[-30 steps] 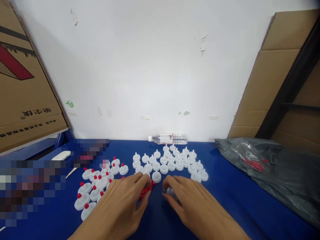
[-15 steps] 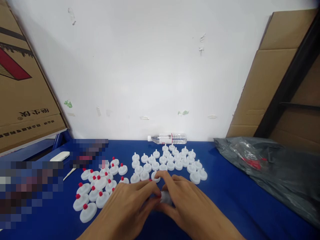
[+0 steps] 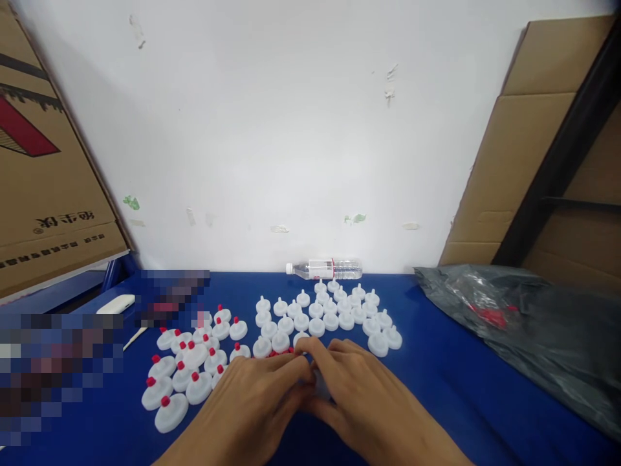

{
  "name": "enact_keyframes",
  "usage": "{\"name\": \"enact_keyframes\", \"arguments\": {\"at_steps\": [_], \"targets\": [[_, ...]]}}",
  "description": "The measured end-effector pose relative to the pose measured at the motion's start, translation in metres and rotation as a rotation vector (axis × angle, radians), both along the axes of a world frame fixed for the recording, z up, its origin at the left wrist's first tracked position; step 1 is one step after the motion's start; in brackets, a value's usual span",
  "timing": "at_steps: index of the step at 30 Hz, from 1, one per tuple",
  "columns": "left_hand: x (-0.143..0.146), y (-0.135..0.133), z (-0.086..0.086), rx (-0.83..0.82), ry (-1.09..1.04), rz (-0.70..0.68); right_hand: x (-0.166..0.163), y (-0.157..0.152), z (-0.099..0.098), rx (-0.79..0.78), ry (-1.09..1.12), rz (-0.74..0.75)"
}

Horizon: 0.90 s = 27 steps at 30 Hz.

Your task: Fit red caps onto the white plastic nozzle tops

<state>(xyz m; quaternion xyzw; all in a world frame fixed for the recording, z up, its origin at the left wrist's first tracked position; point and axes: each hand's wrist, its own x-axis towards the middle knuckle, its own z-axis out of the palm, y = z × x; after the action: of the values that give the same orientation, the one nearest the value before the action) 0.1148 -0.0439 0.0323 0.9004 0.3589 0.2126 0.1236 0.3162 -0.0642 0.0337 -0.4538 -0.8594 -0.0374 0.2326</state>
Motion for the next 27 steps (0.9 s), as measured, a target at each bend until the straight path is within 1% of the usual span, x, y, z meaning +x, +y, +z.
{"name": "enact_keyframes", "arguments": {"at_steps": [3, 7, 9, 14, 16, 18, 23, 27], "targets": [[0.001, -0.004, 0.002, -0.014, -0.014, 0.033, 0.000, -0.001, 0.003, 0.014, 0.024, 0.009], [0.002, -0.008, 0.005, -0.038, -0.102, 0.034, 0.001, -0.001, 0.007, -0.079, 0.108, 0.035], [0.001, -0.006, 0.005, -0.052, -0.155, 0.038, 0.003, -0.001, 0.007, -0.088, 0.136, 0.062], [-0.005, 0.002, 0.004, 0.035, -0.296, 0.105, 0.008, 0.000, 0.004, 0.087, 0.207, 0.070], [-0.008, 0.006, 0.004, 0.048, -0.279, 0.153, 0.008, 0.000, 0.004, 0.115, 0.248, 0.075], [-0.009, 0.008, 0.003, 0.051, -0.227, 0.171, 0.007, -0.001, 0.006, 0.112, 0.276, 0.113], [-0.009, 0.010, -0.004, 0.069, -0.194, 0.121, 0.007, -0.002, 0.010, 0.047, 0.331, 0.198], [-0.011, 0.007, -0.009, 0.003, -0.222, 0.109, 0.007, -0.004, 0.013, -0.005, 0.380, 0.245]]}}
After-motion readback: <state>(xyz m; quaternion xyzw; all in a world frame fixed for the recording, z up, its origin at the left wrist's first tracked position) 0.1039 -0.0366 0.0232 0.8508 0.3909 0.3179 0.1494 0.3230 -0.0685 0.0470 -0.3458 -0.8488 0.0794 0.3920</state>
